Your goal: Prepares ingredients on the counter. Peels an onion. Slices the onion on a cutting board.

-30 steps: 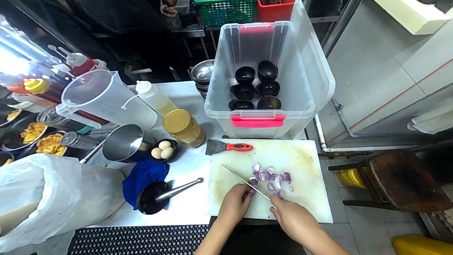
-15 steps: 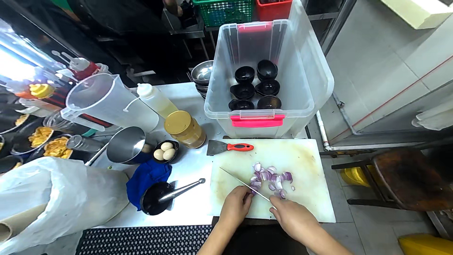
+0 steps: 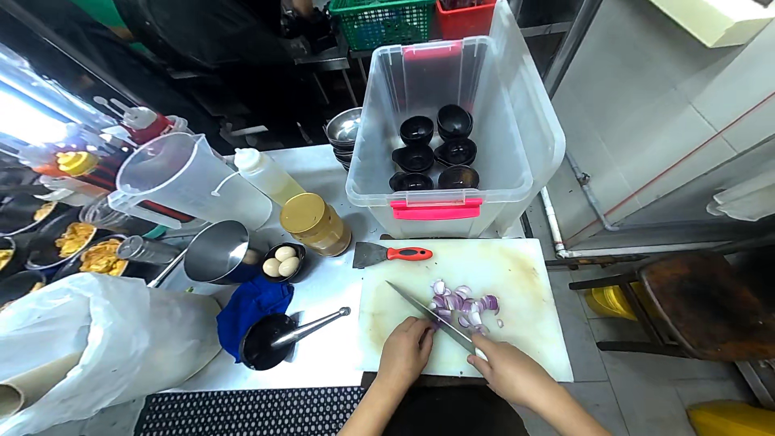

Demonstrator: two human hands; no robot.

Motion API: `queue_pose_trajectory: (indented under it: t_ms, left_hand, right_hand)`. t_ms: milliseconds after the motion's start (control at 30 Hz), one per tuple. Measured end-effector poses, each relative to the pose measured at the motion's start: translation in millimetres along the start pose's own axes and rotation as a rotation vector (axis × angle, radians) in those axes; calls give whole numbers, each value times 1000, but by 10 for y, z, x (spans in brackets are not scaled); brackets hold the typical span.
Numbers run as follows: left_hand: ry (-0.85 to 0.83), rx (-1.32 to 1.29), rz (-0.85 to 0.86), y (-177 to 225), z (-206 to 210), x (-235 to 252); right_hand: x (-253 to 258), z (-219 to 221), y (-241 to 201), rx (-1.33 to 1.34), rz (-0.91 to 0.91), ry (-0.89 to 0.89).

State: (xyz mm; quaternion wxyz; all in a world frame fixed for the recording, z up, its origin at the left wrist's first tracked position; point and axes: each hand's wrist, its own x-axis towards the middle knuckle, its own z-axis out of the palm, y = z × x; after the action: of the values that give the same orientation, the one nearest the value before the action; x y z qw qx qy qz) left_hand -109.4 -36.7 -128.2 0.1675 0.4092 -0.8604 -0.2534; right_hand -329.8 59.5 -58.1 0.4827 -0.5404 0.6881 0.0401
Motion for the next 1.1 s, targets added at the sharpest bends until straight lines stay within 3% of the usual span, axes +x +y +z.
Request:
queue_pose_trajectory:
  t_ms: [300, 667, 1100]
  left_hand:
    - [-70, -129, -84, -36, -112, -62]
    - [46, -116, 14, -101, 29, -67]
    - [83, -121, -30, -83, 47, -92]
  right_hand:
    - [-196, 78, -261, -137, 37, 73]
    - [-87, 79, -325, -180, 44, 74]
    - [-185, 16, -367, -212, 4, 73]
